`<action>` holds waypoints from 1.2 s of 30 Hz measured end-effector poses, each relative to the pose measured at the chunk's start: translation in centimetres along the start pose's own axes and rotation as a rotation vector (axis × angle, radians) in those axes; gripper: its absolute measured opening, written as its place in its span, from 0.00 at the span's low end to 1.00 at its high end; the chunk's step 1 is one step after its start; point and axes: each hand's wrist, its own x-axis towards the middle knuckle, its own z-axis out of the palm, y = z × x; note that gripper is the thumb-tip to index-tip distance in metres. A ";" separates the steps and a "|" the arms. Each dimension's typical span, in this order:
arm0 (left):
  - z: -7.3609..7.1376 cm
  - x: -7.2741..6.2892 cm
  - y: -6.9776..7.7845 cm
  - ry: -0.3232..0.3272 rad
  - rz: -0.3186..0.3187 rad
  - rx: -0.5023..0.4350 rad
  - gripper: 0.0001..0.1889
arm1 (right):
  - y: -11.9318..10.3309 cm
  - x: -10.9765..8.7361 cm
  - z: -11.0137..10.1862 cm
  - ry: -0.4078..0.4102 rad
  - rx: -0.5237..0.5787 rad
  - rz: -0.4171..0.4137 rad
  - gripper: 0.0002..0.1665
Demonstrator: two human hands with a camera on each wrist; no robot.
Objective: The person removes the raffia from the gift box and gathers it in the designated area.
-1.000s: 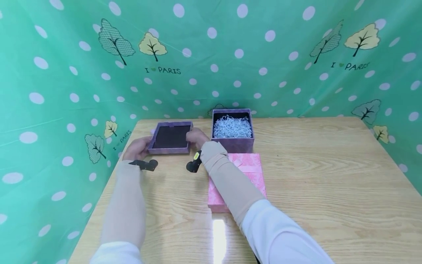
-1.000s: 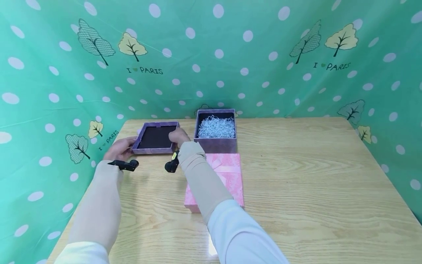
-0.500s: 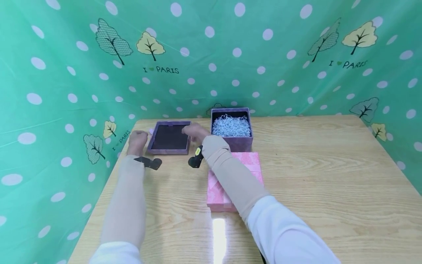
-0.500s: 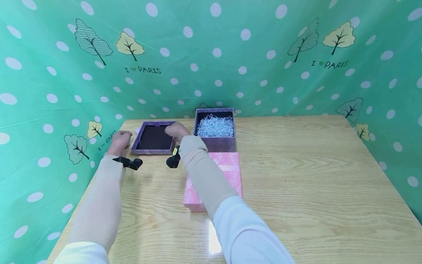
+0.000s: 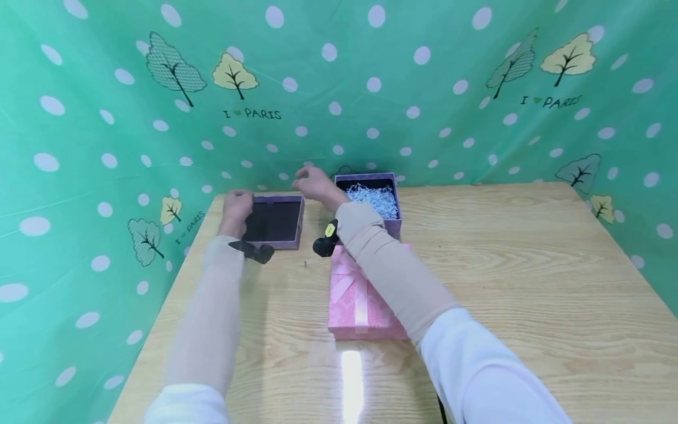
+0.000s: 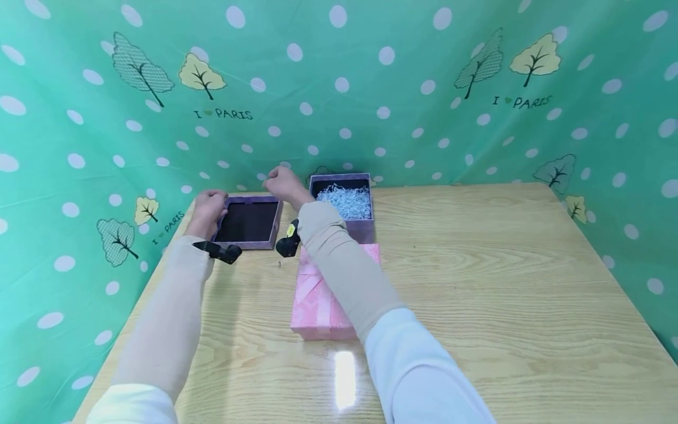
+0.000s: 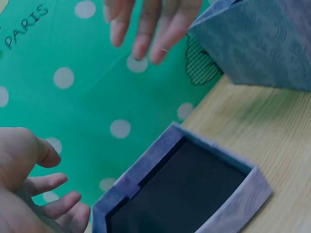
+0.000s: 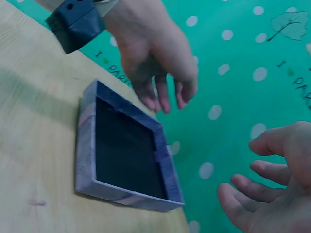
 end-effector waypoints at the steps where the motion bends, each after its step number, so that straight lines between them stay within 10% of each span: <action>1: 0.2 -0.1 0.1 -0.016 0.007 0.000 0.22 | -0.1 -0.1 -0.3 0.002 0.009 -0.008 0.27; 22: 6.6 -3.5 4.4 -0.450 0.081 -0.101 0.23 | 0.6 -3.5 -6.8 0.065 0.062 -0.107 0.26; 36: 9.8 -4.7 3.8 -0.614 0.095 0.028 0.24 | 3.1 -5.1 -9.7 0.124 -0.037 -0.101 0.28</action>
